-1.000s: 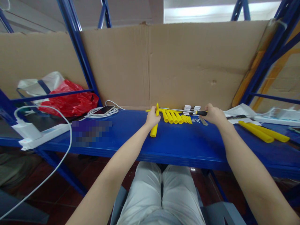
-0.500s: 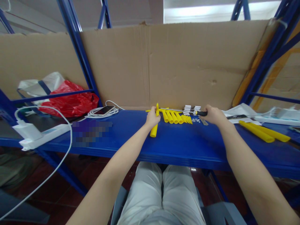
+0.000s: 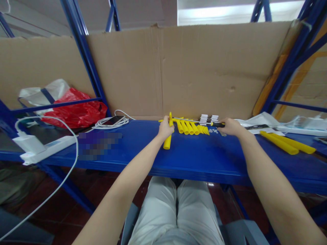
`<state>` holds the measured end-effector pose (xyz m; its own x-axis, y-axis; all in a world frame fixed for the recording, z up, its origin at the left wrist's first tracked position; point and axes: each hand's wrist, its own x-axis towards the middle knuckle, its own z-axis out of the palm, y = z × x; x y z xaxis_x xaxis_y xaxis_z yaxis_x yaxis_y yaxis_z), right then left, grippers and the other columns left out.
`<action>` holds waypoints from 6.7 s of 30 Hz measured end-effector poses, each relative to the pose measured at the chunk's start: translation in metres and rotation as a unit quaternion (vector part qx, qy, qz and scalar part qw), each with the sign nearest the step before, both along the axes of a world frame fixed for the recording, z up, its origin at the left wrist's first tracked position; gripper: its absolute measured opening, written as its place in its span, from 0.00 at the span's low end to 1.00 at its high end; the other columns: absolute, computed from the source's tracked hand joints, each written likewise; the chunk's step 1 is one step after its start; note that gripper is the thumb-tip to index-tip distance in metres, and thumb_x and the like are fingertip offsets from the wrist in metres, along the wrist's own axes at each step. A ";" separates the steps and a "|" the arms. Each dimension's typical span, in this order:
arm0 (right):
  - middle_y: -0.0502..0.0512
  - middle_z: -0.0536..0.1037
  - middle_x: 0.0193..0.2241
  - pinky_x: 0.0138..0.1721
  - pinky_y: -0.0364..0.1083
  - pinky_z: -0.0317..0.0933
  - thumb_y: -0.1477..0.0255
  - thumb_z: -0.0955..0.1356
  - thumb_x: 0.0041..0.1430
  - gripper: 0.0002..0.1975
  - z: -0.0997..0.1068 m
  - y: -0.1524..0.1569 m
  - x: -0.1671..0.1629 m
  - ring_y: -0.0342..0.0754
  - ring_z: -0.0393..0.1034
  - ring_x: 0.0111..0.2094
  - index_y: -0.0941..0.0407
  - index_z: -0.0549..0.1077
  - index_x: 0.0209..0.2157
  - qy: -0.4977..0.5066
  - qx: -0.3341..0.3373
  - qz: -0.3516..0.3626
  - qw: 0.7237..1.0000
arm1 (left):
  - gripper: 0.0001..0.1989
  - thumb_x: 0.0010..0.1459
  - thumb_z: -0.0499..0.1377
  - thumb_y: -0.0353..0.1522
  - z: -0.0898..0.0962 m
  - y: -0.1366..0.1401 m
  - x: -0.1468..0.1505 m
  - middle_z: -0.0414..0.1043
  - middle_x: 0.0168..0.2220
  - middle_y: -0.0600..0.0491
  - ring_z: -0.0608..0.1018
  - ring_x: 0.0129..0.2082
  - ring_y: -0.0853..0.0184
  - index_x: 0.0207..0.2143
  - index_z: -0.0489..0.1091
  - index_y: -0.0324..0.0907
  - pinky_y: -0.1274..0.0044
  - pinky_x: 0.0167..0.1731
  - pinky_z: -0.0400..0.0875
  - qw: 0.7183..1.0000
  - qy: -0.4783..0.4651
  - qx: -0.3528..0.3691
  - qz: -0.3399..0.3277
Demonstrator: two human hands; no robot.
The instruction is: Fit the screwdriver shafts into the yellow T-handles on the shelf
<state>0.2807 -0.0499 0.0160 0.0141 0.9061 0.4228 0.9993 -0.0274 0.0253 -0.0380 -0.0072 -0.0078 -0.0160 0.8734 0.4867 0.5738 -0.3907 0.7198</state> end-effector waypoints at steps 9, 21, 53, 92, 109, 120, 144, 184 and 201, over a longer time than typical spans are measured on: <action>0.59 0.81 0.30 0.28 0.47 0.60 0.64 0.72 0.47 0.16 -0.001 -0.003 -0.001 0.56 0.75 0.32 0.54 0.75 0.39 0.018 0.014 -0.031 0.999 | 0.21 0.52 0.59 0.20 0.002 -0.004 0.000 0.78 0.49 0.46 0.79 0.53 0.58 0.47 0.67 0.43 0.67 0.55 0.71 1.000 0.018 0.001 -0.007; 0.60 0.83 0.36 0.34 0.48 0.64 0.65 0.68 0.50 0.12 0.001 -0.002 0.001 0.59 0.77 0.40 0.53 0.79 0.36 0.015 0.034 0.000 0.999 | 0.21 0.52 0.60 0.20 0.000 0.000 -0.001 0.78 0.48 0.47 0.80 0.52 0.59 0.47 0.66 0.44 0.69 0.54 0.71 1.000 0.020 0.003 -0.004; 0.60 0.83 0.36 0.34 0.48 0.65 0.65 0.69 0.49 0.16 -0.001 -0.001 0.002 0.58 0.77 0.37 0.54 0.77 0.40 0.032 0.011 0.001 0.999 | 0.21 0.52 0.60 0.20 0.001 -0.002 0.000 0.79 0.49 0.46 0.79 0.53 0.58 0.47 0.66 0.44 0.68 0.55 0.71 1.000 0.026 0.005 -0.001; 0.56 0.78 0.28 0.28 0.47 0.58 0.62 0.71 0.47 0.13 -0.005 0.003 0.008 0.54 0.73 0.30 0.52 0.71 0.34 0.032 0.057 0.009 0.998 | 0.22 0.52 0.60 0.20 0.001 -0.004 0.001 0.79 0.48 0.47 0.79 0.54 0.57 0.49 0.67 0.43 0.67 0.56 0.71 0.999 0.052 0.007 0.008; 0.57 0.82 0.32 0.31 0.46 0.62 0.64 0.70 0.47 0.09 -0.001 0.003 0.005 0.55 0.76 0.35 0.53 0.77 0.30 0.006 0.025 0.031 0.999 | 0.19 0.53 0.60 0.20 0.002 -0.004 0.000 0.79 0.48 0.46 0.79 0.54 0.57 0.47 0.67 0.43 0.68 0.55 0.71 0.999 0.051 0.014 0.008; 0.57 0.81 0.29 0.30 0.46 0.61 0.66 0.71 0.46 0.13 0.002 -0.004 0.000 0.55 0.75 0.32 0.53 0.75 0.36 0.038 -0.004 -0.007 0.999 | 0.21 0.54 0.59 0.20 0.002 -0.005 0.002 0.79 0.49 0.46 0.78 0.54 0.58 0.49 0.68 0.43 0.68 0.56 0.70 0.998 0.056 0.012 0.002; 0.53 0.78 0.22 0.30 0.45 0.61 0.64 0.70 0.50 0.07 0.005 -0.007 0.001 0.52 0.74 0.28 0.52 0.76 0.27 0.068 -0.086 0.043 0.993 | 0.20 0.52 0.60 0.19 -0.002 0.001 0.000 0.78 0.50 0.46 0.78 0.55 0.58 0.45 0.67 0.45 0.66 0.56 0.71 0.998 0.049 0.000 -0.029; 0.58 0.83 0.36 0.41 0.49 0.69 0.67 0.72 0.55 0.07 -0.027 0.008 -0.078 0.53 0.77 0.37 0.54 0.80 0.35 0.087 -0.077 0.258 0.959 | 0.28 0.51 0.62 0.21 -0.007 -0.012 0.019 0.75 0.58 0.44 0.75 0.60 0.57 0.55 0.71 0.43 0.62 0.62 0.67 0.967 0.113 0.051 -0.224; 0.57 0.80 0.31 0.38 0.48 0.66 0.71 0.64 0.60 0.07 -0.025 0.001 -0.104 0.51 0.73 0.32 0.54 0.74 0.32 0.216 0.100 0.289 0.927 | 0.26 0.53 0.62 0.22 -0.007 -0.015 0.019 0.75 0.57 0.45 0.75 0.59 0.56 0.55 0.71 0.44 0.62 0.62 0.65 0.949 0.142 0.078 -0.269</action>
